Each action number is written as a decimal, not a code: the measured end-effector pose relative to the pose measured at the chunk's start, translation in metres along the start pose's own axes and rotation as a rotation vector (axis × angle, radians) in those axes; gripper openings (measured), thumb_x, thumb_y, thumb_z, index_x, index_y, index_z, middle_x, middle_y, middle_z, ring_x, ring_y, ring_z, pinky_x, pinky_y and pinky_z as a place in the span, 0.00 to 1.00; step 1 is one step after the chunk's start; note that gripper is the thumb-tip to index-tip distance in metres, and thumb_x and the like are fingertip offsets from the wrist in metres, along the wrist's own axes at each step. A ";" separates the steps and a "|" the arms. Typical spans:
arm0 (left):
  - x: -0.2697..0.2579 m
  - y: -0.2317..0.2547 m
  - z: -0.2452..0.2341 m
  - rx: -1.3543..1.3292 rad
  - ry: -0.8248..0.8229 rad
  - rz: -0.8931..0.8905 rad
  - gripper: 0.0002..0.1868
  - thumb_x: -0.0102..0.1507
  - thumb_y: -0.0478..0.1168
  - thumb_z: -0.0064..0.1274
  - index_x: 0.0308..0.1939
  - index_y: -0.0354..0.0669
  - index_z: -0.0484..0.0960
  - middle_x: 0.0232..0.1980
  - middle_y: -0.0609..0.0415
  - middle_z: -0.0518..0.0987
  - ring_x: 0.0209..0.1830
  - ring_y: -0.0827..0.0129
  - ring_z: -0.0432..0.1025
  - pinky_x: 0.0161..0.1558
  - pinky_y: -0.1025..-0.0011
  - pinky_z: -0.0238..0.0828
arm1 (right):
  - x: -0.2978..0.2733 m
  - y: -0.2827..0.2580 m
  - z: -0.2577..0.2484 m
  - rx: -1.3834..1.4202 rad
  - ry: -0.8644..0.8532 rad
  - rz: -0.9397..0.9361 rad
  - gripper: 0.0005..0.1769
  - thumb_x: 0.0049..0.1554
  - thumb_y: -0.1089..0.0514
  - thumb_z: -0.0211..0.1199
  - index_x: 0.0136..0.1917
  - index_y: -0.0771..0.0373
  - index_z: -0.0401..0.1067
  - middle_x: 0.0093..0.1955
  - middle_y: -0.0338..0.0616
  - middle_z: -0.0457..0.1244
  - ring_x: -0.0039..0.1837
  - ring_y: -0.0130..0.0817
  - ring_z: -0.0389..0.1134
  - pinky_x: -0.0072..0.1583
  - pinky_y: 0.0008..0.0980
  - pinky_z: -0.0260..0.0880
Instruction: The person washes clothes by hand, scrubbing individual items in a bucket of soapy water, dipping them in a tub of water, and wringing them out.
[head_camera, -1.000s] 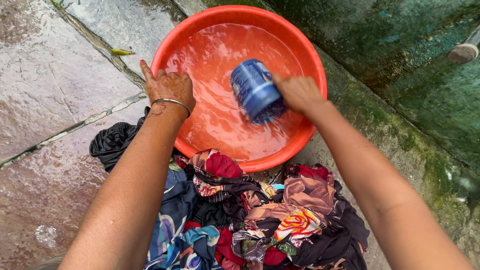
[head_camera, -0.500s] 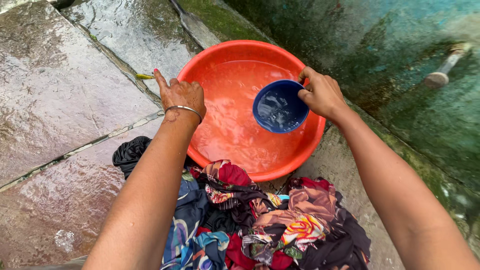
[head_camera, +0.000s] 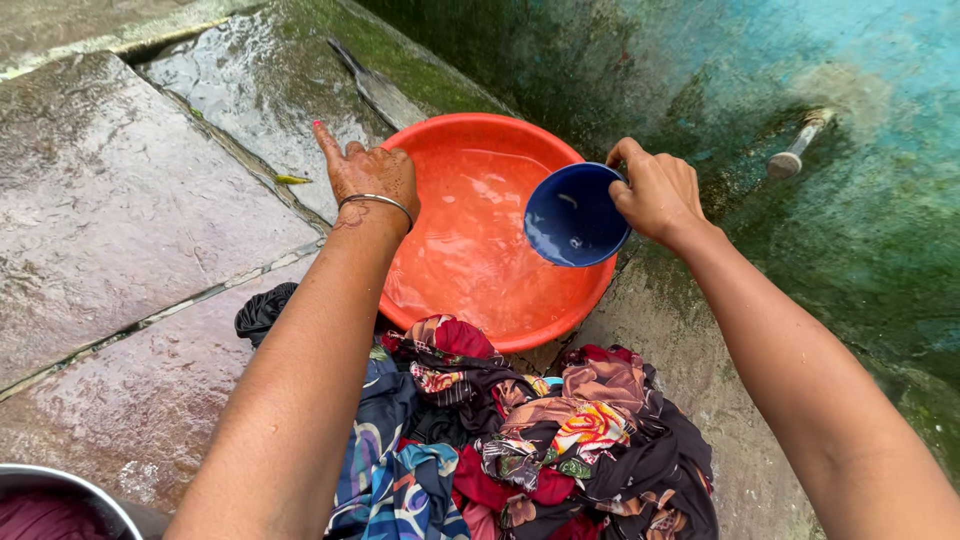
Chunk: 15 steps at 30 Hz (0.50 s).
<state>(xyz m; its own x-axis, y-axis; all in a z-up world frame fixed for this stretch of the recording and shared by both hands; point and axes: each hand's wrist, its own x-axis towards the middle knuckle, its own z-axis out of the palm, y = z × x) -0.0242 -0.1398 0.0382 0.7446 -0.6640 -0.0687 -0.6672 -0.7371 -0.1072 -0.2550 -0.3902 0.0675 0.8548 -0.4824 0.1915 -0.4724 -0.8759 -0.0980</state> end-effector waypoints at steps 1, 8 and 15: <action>-0.001 -0.002 -0.002 0.000 0.007 -0.006 0.18 0.66 0.39 0.46 0.56 0.45 0.84 0.57 0.46 0.83 0.66 0.51 0.70 0.73 0.31 0.18 | -0.001 0.000 -0.002 0.003 -0.004 0.015 0.16 0.54 0.58 0.61 0.57 0.58 0.72 0.34 0.55 0.68 0.43 0.56 0.70 0.49 0.54 0.67; -0.006 -0.013 -0.010 0.023 0.016 -0.024 0.20 0.66 0.45 0.48 0.59 0.44 0.82 0.60 0.47 0.81 0.69 0.51 0.67 0.71 0.30 0.17 | -0.004 0.004 -0.007 -0.015 0.040 0.019 0.17 0.53 0.59 0.61 0.56 0.58 0.72 0.34 0.53 0.68 0.41 0.55 0.70 0.49 0.53 0.67; -0.012 -0.012 -0.014 0.048 -0.002 -0.029 0.20 0.68 0.48 0.48 0.58 0.44 0.83 0.59 0.48 0.82 0.68 0.51 0.68 0.70 0.28 0.17 | -0.010 0.010 -0.012 -0.089 0.029 0.040 0.17 0.54 0.58 0.62 0.58 0.57 0.72 0.32 0.55 0.66 0.40 0.56 0.69 0.49 0.54 0.67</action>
<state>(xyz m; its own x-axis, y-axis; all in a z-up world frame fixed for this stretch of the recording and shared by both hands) -0.0253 -0.1246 0.0539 0.7636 -0.6422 -0.0666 -0.6437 -0.7491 -0.1567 -0.2706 -0.3939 0.0764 0.8288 -0.5156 0.2174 -0.5244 -0.8512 -0.0197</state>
